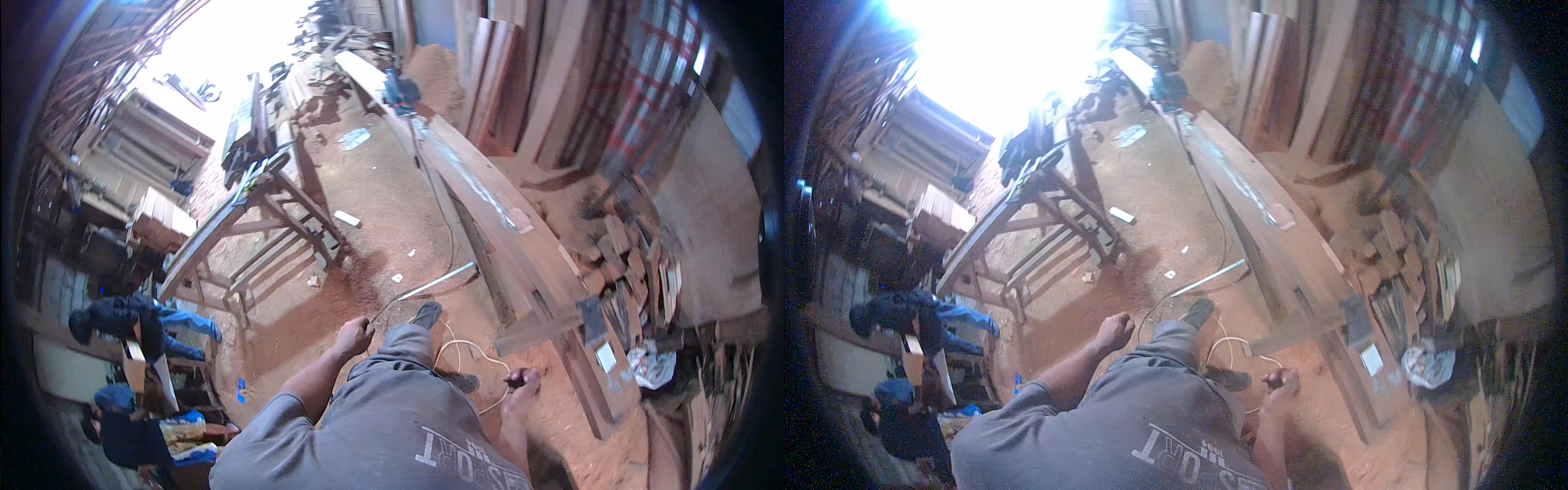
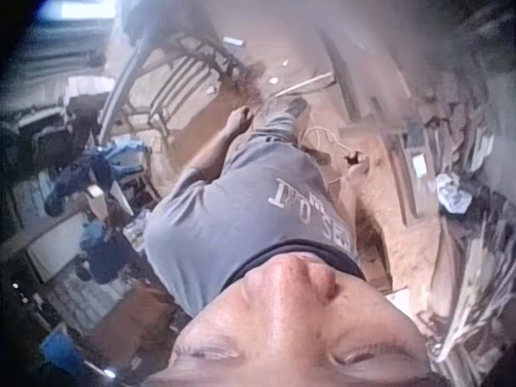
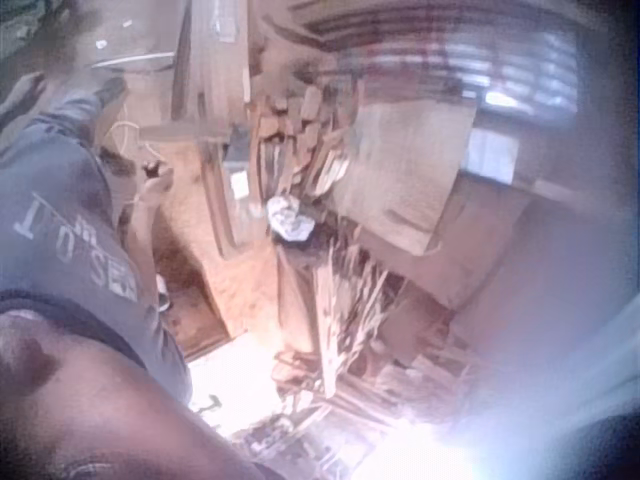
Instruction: The person uses a chisel and hammer to carve a groove into a wooden plank. They repeatedly apply glue to small wooden pieces and insert them into the groove, tapping them flush with the chisel.
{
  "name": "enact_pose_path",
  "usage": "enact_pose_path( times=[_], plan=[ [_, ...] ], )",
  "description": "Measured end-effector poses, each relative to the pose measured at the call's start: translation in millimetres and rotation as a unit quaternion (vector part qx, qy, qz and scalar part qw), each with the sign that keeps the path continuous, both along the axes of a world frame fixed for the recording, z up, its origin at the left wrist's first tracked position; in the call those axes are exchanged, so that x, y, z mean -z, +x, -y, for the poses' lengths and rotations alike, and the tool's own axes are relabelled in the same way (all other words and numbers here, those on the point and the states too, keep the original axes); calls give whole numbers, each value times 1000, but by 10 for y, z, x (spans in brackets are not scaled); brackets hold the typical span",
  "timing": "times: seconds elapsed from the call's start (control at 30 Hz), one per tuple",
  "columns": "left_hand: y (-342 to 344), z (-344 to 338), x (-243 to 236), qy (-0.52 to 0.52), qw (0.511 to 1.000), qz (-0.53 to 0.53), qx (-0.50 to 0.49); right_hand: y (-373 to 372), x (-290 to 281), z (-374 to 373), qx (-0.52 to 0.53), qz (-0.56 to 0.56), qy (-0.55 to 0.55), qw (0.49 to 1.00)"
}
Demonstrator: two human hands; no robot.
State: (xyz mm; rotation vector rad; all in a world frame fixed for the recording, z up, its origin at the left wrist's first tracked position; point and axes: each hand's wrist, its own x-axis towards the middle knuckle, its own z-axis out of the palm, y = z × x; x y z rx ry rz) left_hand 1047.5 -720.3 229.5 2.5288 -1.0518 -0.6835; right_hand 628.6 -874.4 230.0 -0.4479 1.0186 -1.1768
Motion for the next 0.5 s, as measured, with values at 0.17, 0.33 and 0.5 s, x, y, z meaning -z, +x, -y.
enact_pose_path(
  times=[0.17,0.33,0.5],
  plan=[
    [204,-279,149,40,998,-20,-46,646,-1083,357,46,36,87,994],
    [640,-226,246,40,996,-63,-52,1048,-1331,707,55,57,51,996],
    [1493,-522,526,12,986,-123,-109,1071,-975,1028,138,-115,38,983]
  ],
)
